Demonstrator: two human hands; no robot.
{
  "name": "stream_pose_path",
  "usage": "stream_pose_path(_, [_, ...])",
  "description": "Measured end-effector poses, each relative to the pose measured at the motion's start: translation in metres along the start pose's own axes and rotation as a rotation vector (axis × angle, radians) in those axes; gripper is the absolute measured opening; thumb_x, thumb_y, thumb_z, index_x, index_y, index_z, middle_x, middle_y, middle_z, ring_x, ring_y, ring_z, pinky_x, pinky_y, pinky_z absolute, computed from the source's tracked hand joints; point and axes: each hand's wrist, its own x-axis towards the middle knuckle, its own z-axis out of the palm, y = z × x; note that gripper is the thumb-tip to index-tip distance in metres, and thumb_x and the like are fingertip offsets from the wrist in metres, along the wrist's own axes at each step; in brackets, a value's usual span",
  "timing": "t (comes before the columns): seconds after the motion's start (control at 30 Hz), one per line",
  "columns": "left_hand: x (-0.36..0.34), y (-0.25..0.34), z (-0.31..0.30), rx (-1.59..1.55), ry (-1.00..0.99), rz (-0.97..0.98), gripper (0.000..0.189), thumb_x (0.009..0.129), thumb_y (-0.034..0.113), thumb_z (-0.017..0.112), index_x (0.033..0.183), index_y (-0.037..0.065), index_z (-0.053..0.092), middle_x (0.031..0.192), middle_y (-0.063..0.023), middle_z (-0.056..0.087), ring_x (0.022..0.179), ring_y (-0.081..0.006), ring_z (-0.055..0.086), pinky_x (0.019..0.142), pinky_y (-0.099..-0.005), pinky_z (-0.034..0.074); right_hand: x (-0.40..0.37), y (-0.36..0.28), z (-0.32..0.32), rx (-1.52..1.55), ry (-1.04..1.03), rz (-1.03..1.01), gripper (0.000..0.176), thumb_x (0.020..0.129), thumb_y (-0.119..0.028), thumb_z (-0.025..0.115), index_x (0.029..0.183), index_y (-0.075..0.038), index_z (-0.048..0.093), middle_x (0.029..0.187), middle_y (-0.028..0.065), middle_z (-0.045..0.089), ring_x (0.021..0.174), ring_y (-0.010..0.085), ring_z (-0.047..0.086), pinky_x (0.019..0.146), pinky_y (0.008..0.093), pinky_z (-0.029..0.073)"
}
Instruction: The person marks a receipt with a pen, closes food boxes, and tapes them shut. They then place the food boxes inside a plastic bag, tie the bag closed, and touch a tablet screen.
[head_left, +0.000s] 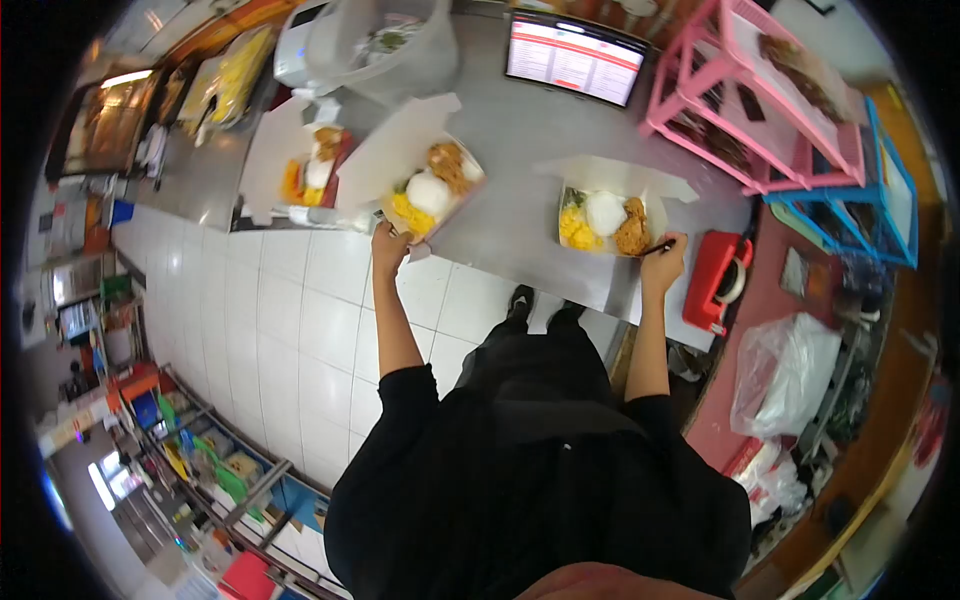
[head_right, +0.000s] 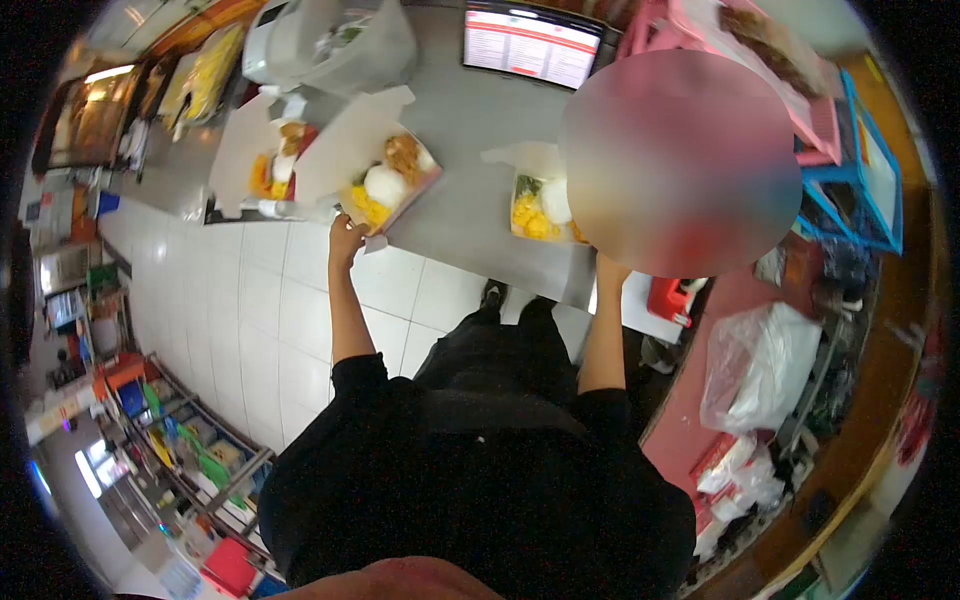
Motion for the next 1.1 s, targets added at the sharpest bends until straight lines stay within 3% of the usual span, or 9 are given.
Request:
stream_pose_path(0.07, [-0.002,0.007,0.025,-0.014,-0.079,0.028,0.030,0.066,0.009,0.061,0.095,0.002,0.057,0.088,-0.0089,0.061,0.066,-0.0163,0.059,0.051,-0.0275,0.048,0.011,0.010,-0.008,-0.077,0.085,-0.127,0.016,0.077,0.001,0.051,0.089,-0.008,0.046,0.067,0.0124,0.054,0.060,0.0308,0.058,0.058,0.0382,0.045])
stream_pose_path(0.13, [-0.004,0.034,0.057,0.204,-0.253,0.061,0.039,0.062,0.008,0.062,0.098,-0.005,0.060,0.095,-0.0166,0.059,0.088,-0.0277,0.060,0.073,-0.0358,0.049,0.023,0.016,-0.013,-0.079,0.108,-0.190,0.008,0.082,-0.004,0.051,0.088,-0.007,0.048,0.068,0.0145,0.054,0.062,0.0334,0.058,0.058,0.0378,0.046])
stream_pose_path(0.17, [-0.005,0.045,0.076,0.202,-0.279,0.065,0.039,0.062,0.008,0.062,0.098,-0.005,0.060,0.095,-0.0166,0.059,0.088,-0.0277,0.060,0.073,-0.0358,0.049,0.029,0.028,-0.010,-0.085,-0.080,0.045,0.007,0.084,-0.007,0.051,0.090,-0.007,0.048,0.071,0.0162,0.056,0.067,0.0376,0.058,0.060,0.0385,0.047])
stream_pose_path(0.23, [-0.007,0.066,0.104,0.236,-0.344,0.315,0.043,0.060,0.009,0.064,0.102,-0.004,0.060,0.098,-0.0175,0.059,0.091,-0.0301,0.058,0.082,-0.0358,0.045,0.032,0.020,-0.013,-0.191,-0.033,-0.174,0.005,0.086,-0.010,0.051,0.090,-0.007,0.048,0.074,0.0140,0.060,0.067,0.0293,0.062,0.058,0.0352,0.047])
stream_pose_path(0.37, [-0.026,0.104,0.100,0.362,-0.359,0.379,0.049,0.065,0.014,0.067,0.109,-0.004,0.057,0.100,-0.0189,0.059,0.091,-0.0308,0.058,0.080,-0.0353,0.045,0.042,0.032,-0.028,0.008,-0.102,-0.226,0.011,0.089,-0.017,0.052,0.098,-0.010,0.053,0.069,0.0167,0.060,0.064,0.0319,0.060,0.057,0.0383,0.045])
stream_pose_path(0.43, [-0.047,0.113,0.081,0.178,-0.128,0.454,0.049,0.072,0.011,0.068,0.117,-0.002,0.053,0.103,-0.0159,0.059,0.094,-0.0258,0.059,0.080,-0.0316,0.047,0.038,0.011,-0.049,0.413,0.026,-0.052,0.022,0.093,-0.020,0.049,0.106,-0.004,0.057,0.071,0.0101,0.062,0.062,0.0195,0.059,0.056,0.0315,0.045])
stream_pose_path(0.57, [-0.137,0.190,0.062,-0.453,-0.467,0.249,0.054,0.074,-0.006,0.065,0.125,-0.002,0.047,0.111,-0.0126,0.057,0.100,-0.0188,0.057,0.084,-0.0288,0.048,-0.002,-0.047,-0.096,0.666,-0.185,0.176,0.038,0.094,-0.029,0.047,0.108,0.005,0.057,0.075,0.0078,0.060,0.065,0.0155,0.057,0.060,0.0265,0.045])
stream_pose_path(0.87, [-0.200,0.232,0.068,-0.528,-0.691,0.361,0.063,0.070,-0.014,0.064,0.128,0.003,0.045,0.120,-0.0082,0.050,0.106,-0.0156,0.053,0.083,-0.0264,0.049,-0.070,-0.186,-0.125,0.759,-0.473,-0.539,0.022,0.073,0.002,0.069,0.092,-0.002,0.058,0.078,0.0123,0.062,0.063,0.0188,0.060,0.057,0.0264,0.047])
stream_pose_path(1.1, [-0.206,0.230,0.059,-0.509,-0.701,0.412,0.065,0.069,-0.014,0.064,0.129,0.005,0.046,0.120,-0.0076,0.050,0.104,-0.0146,0.054,0.081,-0.0257,0.050,-0.073,-0.214,-0.129,0.581,-0.407,-0.593,0.015,0.070,0.000,0.071,0.079,-0.002,0.059,0.066,0.0091,0.060,0.053,0.0202,0.057,0.049,0.0269,0.043])
